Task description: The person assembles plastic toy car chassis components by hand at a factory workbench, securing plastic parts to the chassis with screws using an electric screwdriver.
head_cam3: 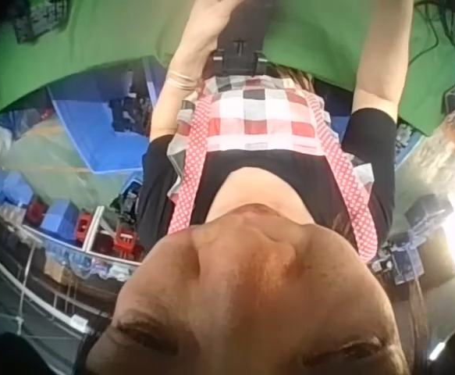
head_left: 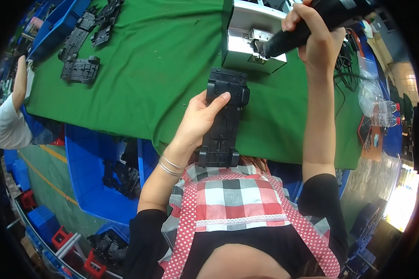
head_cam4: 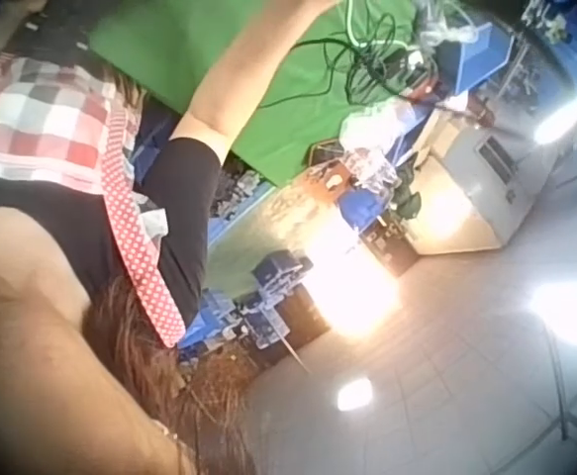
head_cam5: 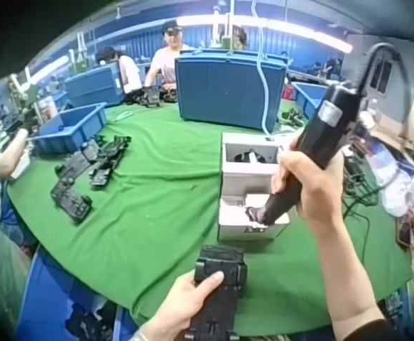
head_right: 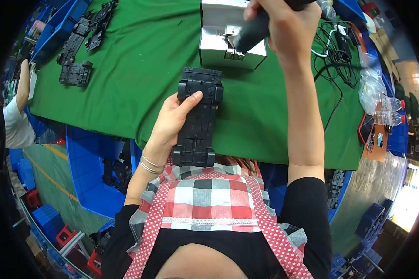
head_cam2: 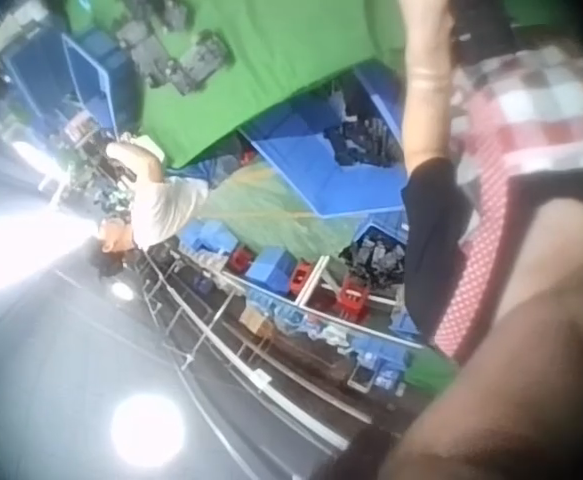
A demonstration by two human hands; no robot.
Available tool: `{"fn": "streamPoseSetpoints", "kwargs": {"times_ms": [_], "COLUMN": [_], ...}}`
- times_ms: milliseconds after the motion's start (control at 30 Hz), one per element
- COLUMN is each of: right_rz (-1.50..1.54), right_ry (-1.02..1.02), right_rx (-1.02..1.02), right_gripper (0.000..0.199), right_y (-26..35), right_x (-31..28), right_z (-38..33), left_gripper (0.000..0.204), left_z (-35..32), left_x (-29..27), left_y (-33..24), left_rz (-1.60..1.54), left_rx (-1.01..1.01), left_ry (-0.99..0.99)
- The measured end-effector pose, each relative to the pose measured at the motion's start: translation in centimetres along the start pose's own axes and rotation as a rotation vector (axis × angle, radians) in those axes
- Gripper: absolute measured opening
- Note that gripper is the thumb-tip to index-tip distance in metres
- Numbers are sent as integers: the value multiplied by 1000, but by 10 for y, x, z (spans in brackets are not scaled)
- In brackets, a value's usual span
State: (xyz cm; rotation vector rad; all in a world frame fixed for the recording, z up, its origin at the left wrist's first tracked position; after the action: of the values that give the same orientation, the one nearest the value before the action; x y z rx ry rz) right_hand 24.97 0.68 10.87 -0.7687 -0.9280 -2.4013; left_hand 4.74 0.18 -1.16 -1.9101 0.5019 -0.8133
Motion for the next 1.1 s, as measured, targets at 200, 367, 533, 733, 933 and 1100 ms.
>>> {"fn": "streamPoseSetpoints", "kwargs": {"times_ms": [200,367,533,733,933,1100], "right_rz": [-266,-242,-454,-360,-204,-335], "right_ry": [-144,-125,-86,-34,-60,-105], "right_rx": [34,26,19,46,117,-228], "right_gripper": [10,15,17,21,21,12], "right_y": [16,3,-3,-5,5,31], "right_x": [23,39,41,42,34,18], "right_z": [-44,-62,-71,-79,-75,-40], "left_gripper": [24,22,25,22,22,23], "left_z": [1,-2,-2,-5,-4,-1], "left_x": [-3,-2,-1,2,3,-3], "left_y": [1,-5,-4,-4,-2,-8], "left_rz": [4,-15,-7,65,87,99], "left_rx": [10,-48,14,-5,41,54], "left_ry": [-6,-14,-17,-26,24,40]}}
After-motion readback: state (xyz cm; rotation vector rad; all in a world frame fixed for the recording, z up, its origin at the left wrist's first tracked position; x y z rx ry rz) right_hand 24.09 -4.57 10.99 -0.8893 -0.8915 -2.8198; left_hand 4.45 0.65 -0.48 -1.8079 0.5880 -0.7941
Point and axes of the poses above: each hand's wrist, its own z-axis towards the middle knuckle, its own x-axis out of the palm, y = z × x, the point moved 1 cm from there along z, towards the middle knuckle, and after that the axes turned 14 degrees about z, right-handed, at the moved point
